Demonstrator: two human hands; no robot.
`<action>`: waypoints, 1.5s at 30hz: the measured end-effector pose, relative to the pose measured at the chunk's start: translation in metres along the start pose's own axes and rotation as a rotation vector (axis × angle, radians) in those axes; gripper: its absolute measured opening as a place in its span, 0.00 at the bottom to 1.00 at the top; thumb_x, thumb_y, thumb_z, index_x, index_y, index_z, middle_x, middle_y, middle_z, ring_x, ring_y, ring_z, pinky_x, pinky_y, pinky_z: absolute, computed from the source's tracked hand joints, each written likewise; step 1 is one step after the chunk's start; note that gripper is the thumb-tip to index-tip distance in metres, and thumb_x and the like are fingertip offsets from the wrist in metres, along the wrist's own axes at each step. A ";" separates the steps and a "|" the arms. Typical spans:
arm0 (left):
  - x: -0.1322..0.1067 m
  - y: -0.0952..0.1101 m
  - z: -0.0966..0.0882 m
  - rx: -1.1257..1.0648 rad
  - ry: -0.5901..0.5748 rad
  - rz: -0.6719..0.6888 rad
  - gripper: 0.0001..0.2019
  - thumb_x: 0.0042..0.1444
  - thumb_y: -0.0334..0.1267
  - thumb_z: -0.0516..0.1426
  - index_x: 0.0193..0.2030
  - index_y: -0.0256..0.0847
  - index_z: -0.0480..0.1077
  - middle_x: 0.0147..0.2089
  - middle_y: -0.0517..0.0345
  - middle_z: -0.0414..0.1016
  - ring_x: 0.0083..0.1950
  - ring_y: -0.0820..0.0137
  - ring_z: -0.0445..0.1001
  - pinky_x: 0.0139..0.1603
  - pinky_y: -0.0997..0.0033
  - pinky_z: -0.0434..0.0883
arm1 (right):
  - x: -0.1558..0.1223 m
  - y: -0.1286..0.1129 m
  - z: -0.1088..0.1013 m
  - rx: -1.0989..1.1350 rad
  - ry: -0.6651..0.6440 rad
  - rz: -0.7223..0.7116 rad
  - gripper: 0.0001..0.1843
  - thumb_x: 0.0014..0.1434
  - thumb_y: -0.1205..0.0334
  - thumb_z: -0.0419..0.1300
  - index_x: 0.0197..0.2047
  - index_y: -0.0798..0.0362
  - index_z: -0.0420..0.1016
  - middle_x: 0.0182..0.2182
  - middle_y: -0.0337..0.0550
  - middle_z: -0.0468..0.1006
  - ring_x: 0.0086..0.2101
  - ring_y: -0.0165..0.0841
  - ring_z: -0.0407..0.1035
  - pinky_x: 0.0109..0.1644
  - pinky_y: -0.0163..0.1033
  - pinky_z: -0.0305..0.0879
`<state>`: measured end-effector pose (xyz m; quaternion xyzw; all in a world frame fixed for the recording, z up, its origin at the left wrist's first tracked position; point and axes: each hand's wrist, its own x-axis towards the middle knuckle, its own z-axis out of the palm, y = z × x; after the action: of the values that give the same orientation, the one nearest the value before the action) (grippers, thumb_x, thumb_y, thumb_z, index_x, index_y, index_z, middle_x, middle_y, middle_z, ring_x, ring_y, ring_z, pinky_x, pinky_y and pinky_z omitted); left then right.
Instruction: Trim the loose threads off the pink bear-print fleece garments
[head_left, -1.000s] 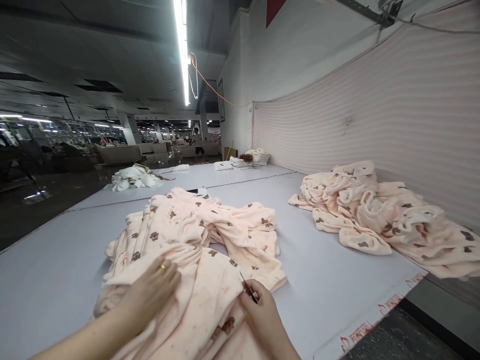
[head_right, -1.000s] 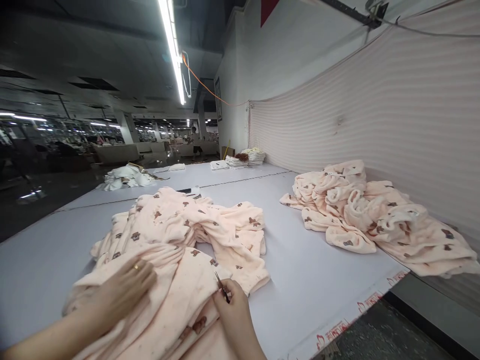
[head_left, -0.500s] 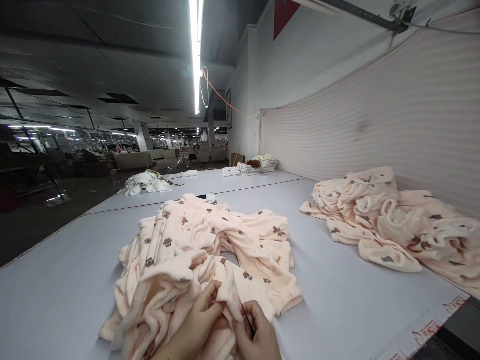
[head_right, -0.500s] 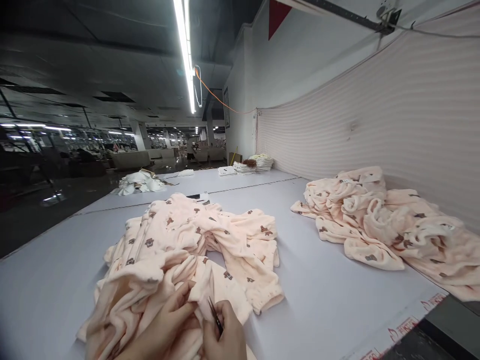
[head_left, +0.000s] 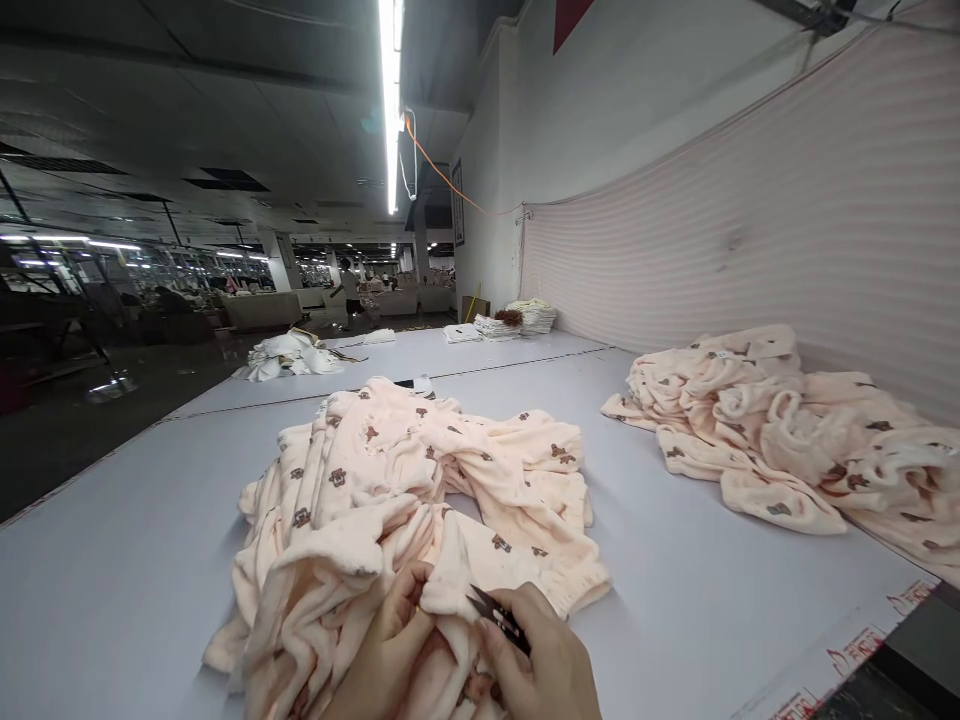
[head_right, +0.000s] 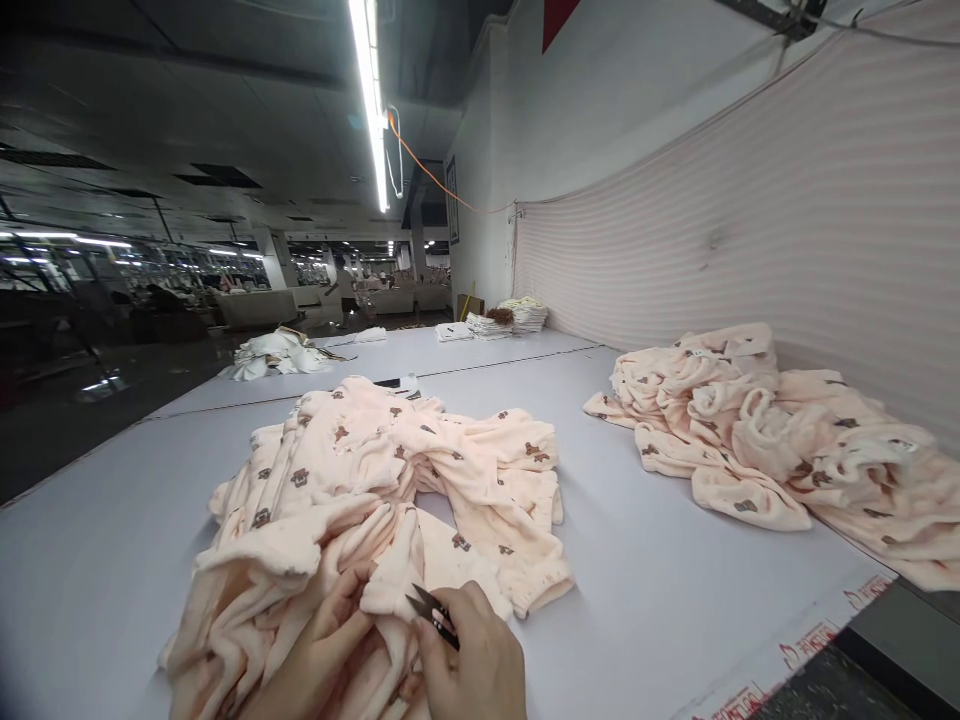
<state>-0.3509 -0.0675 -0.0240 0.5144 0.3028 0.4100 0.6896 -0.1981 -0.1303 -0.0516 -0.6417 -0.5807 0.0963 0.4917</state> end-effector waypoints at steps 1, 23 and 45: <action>-0.001 0.002 0.001 0.139 0.064 0.101 0.08 0.55 0.41 0.58 0.42 0.45 0.67 0.45 0.56 0.72 0.50 0.61 0.69 0.52 0.63 0.65 | -0.002 0.002 0.003 -0.005 0.008 0.018 0.09 0.55 0.51 0.58 0.37 0.44 0.74 0.29 0.38 0.77 0.29 0.36 0.72 0.30 0.35 0.63; 0.011 0.039 -0.008 -0.264 -0.069 -0.251 0.10 0.52 0.39 0.59 0.38 0.34 0.77 0.34 0.50 0.80 0.39 0.60 0.76 0.40 0.67 0.70 | 0.019 -0.002 0.002 0.184 -0.022 -0.026 0.10 0.60 0.55 0.56 0.40 0.45 0.78 0.35 0.41 0.78 0.37 0.36 0.73 0.40 0.34 0.66; 0.015 0.029 -0.012 -0.293 0.021 -0.338 0.16 0.53 0.38 0.58 0.47 0.32 0.74 0.35 0.47 0.81 0.39 0.58 0.79 0.34 0.69 0.72 | 0.021 0.004 0.000 0.339 -0.129 0.099 0.11 0.59 0.53 0.58 0.37 0.47 0.79 0.33 0.40 0.77 0.34 0.35 0.72 0.39 0.34 0.64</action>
<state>-0.3613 -0.0452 0.0005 0.3464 0.3289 0.3336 0.8127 -0.1891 -0.1120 -0.0446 -0.5699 -0.5543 0.2576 0.5492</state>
